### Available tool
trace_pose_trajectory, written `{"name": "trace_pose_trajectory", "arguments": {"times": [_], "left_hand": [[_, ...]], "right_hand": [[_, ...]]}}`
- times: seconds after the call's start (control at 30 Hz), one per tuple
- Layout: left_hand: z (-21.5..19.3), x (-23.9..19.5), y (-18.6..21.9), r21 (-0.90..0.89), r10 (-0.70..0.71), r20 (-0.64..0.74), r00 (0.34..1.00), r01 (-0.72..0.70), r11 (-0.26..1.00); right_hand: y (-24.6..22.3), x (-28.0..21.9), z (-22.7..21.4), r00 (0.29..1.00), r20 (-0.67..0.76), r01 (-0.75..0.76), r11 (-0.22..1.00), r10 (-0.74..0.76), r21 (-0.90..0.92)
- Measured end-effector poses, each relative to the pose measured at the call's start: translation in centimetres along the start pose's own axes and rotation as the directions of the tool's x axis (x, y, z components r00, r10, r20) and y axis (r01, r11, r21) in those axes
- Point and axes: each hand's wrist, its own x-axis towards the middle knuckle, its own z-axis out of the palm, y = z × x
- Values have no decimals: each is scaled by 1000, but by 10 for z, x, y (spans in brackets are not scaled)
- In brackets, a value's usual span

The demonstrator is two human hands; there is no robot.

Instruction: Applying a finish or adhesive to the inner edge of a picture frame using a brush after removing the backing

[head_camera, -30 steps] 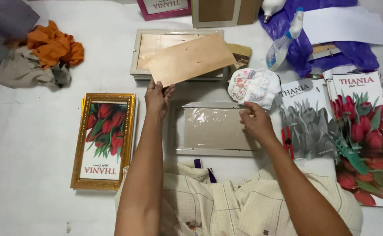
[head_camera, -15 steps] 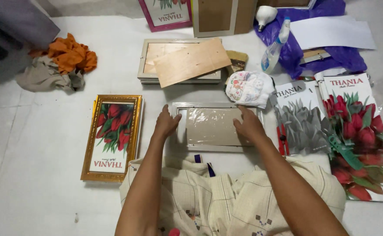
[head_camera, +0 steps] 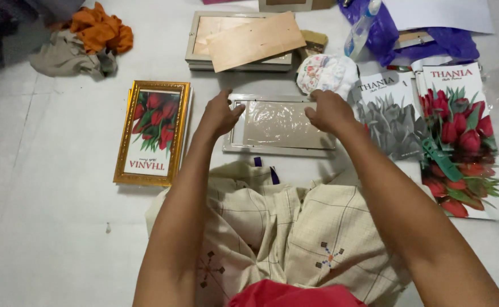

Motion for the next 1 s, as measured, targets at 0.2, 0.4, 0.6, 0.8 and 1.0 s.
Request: {"name": "trace_pose_trajectory", "arguments": {"times": [0.2, 0.4, 0.6, 0.8, 1.0], "left_hand": [[48, 9, -26, -168, -59, 43, 997, 65, 984], [91, 23, -71, -194, -183, 41, 982, 188, 963], [117, 47, -66, 132, -98, 12, 995, 95, 987], [134, 66, -94, 112, -174, -15, 985, 174, 978], [125, 66, -78, -18, -236, -17, 972, 236, 972]], "right_hand": [[35, 6, 18, 988, -5, -153, 987, 154, 38], [72, 7, 41, 915, 58, -403, 912, 399, 73], [63, 6, 41, 866, 186, -470, 883, 463, -11], [52, 23, 51, 870, 166, -482, 872, 464, 90], [68, 45, 79, 845, 177, -521, 852, 505, 53]]}}
